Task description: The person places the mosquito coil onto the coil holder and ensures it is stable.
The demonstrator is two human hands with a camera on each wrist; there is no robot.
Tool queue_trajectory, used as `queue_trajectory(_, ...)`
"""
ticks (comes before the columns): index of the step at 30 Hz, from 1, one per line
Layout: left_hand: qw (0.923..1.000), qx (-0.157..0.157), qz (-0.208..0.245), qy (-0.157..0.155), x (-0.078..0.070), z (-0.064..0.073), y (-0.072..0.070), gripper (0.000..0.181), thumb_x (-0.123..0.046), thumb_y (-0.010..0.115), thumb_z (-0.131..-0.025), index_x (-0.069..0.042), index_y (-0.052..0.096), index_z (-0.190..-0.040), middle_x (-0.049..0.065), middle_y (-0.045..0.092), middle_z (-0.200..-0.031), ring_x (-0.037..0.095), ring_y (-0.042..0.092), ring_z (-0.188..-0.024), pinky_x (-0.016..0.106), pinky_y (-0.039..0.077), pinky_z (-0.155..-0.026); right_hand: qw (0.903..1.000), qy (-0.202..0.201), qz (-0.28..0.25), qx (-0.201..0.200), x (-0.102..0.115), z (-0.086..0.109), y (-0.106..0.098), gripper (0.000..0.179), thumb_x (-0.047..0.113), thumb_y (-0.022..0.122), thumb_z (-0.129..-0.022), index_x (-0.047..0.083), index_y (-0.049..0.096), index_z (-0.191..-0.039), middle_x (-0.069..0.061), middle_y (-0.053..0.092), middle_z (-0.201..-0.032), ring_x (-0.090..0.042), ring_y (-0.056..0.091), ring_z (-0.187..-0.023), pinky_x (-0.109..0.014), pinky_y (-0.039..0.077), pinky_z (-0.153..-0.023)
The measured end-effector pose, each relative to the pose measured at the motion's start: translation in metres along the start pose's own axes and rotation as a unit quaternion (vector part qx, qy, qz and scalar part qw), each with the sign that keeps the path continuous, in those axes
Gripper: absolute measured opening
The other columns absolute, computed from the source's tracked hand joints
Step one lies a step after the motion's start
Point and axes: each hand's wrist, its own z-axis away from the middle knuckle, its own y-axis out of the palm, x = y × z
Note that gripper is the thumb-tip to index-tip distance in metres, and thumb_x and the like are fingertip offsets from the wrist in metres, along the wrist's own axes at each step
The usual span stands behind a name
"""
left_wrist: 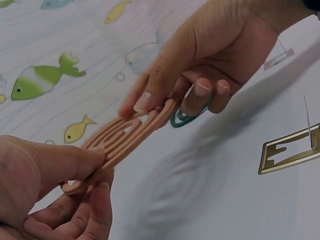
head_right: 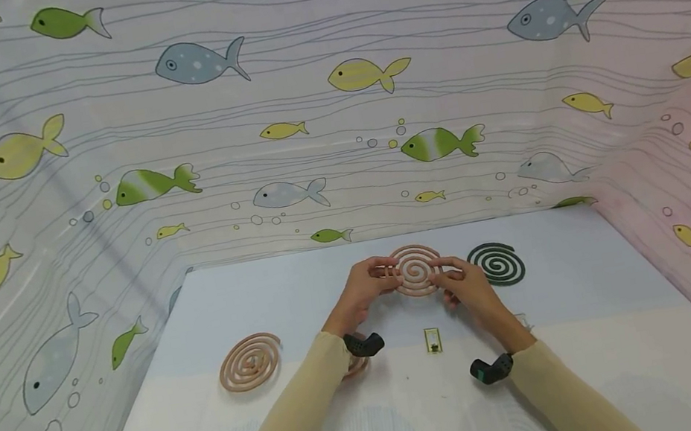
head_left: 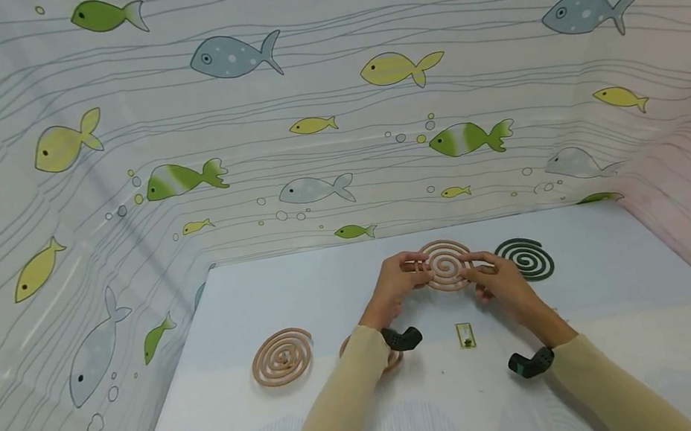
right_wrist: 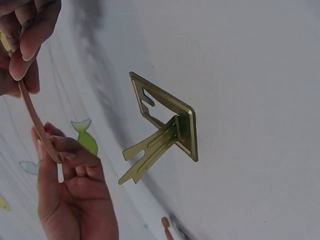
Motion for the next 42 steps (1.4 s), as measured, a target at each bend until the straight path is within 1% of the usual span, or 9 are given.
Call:
queue_trajectory(9, 0.9999, 0.009, -0.013, -0.005, -0.006, 0.005, 0.003, 0.034, 0.0, 0.079, -0.088, -0.004, 0.071, -0.121, 0.006, 0.07, -0.1, 0.014, 0.065, -0.087, 0.033, 0.058, -0.082, 0.9999, -0.01, 0.0, 0.011, 0.003, 0.007, -0.001, 0.048, 0.028, 0.074, -0.098, 0.011, 0.058, -0.14, -0.003, 0.073, -0.097, -0.012, 0.055, -0.065, -0.027, 0.05, -0.057)
queue_trajectory(15, 0.9994, 0.024, -0.026, -0.002, -0.006, 0.01, 0.004, 0.031, -0.001, 0.079, -0.088, -0.006, 0.072, -0.119, 0.006, 0.071, -0.099, 0.013, 0.063, -0.084, 0.048, 0.056, -0.09, 0.9999, -0.01, -0.005, 0.008, 0.004, 0.013, 0.0, 0.049, 0.028, 0.076, -0.096, 0.009, 0.059, -0.138, -0.005, 0.072, -0.097, -0.012, 0.054, -0.065, -0.027, 0.049, -0.056)
queue_trajectory(19, 0.9988, 0.03, -0.039, 0.009, -0.006, 0.015, 0.003, 0.03, -0.001, 0.079, -0.089, -0.006, 0.073, -0.118, 0.004, 0.068, -0.093, 0.014, 0.062, -0.08, 0.053, 0.054, -0.09, 0.9999, -0.011, -0.001, 0.011, 0.005, 0.017, 0.002, 0.049, 0.028, 0.077, -0.095, 0.009, 0.06, -0.137, -0.005, 0.071, -0.097, -0.013, 0.053, -0.066, -0.027, 0.049, -0.056)
queue_trajectory(25, 0.9978, 0.039, -0.051, 0.019, -0.004, 0.02, 0.0, 0.03, -0.004, 0.079, -0.089, -0.006, 0.072, -0.118, 0.001, 0.063, -0.087, 0.013, 0.058, -0.076, 0.051, 0.053, -0.085, 0.9997, -0.014, 0.006, 0.017, 0.006, 0.019, 0.005, 0.051, 0.028, 0.078, -0.095, 0.009, 0.059, -0.138, -0.005, 0.069, -0.098, -0.013, 0.053, -0.065, -0.028, 0.049, -0.055)
queue_trajectory(30, 0.9975, 0.043, -0.052, 0.019, -0.004, 0.023, -0.001, 0.03, -0.005, 0.08, -0.089, -0.005, 0.072, -0.118, 0.002, 0.063, -0.089, 0.014, 0.058, -0.078, 0.05, 0.052, -0.084, 0.9993, -0.021, 0.023, 0.019, 0.007, 0.023, 0.005, 0.05, 0.027, 0.078, -0.095, 0.007, 0.06, -0.137, -0.01, 0.066, -0.103, -0.013, 0.052, -0.064, -0.028, 0.048, -0.054)
queue_trajectory(34, 0.9968, 0.046, -0.059, 0.028, -0.004, 0.024, 0.001, 0.029, -0.003, 0.08, -0.088, -0.004, 0.072, -0.117, 0.004, 0.065, -0.091, 0.014, 0.058, -0.08, 0.053, 0.05, -0.085, 0.9989, -0.028, 0.03, 0.023, 0.007, 0.026, 0.004, 0.051, 0.028, 0.077, -0.095, 0.005, 0.06, -0.137, -0.014, 0.065, -0.105, -0.013, 0.053, -0.064, -0.028, 0.048, -0.053)
queue_trajectory(38, 0.9958, 0.057, -0.066, 0.029, -0.005, 0.026, 0.001, 0.029, -0.007, 0.08, -0.089, -0.007, 0.073, -0.117, 0.002, 0.066, -0.094, 0.014, 0.058, -0.083, 0.058, 0.049, -0.089, 0.9993, -0.022, 0.019, 0.025, 0.006, 0.027, 0.004, 0.051, 0.029, 0.078, -0.095, 0.007, 0.061, -0.137, -0.011, 0.065, -0.103, -0.013, 0.053, -0.064, -0.028, 0.048, -0.053)
queue_trajectory(40, 0.9948, 0.064, -0.074, 0.028, -0.006, 0.028, 0.001, 0.029, -0.01, 0.08, -0.09, -0.009, 0.073, -0.118, 0.001, 0.067, -0.097, 0.013, 0.058, -0.085, 0.056, 0.05, -0.09, 0.9994, -0.018, 0.013, 0.026, 0.006, 0.028, 0.004, 0.051, 0.029, 0.078, -0.094, 0.007, 0.06, -0.137, -0.009, 0.065, -0.102, -0.013, 0.052, -0.065, -0.027, 0.048, -0.053)
queue_trajectory(42, 0.9938, 0.07, -0.081, 0.03, -0.006, 0.03, 0.0, 0.029, -0.012, 0.081, -0.091, -0.01, 0.072, -0.119, 0.001, 0.068, -0.1, 0.013, 0.059, -0.087, 0.049, 0.052, -0.088, 0.9995, -0.015, 0.008, 0.028, 0.005, 0.03, 0.003, 0.052, 0.03, 0.078, -0.094, 0.008, 0.06, -0.137, -0.008, 0.065, -0.101, -0.013, 0.052, -0.065, -0.027, 0.048, -0.053)
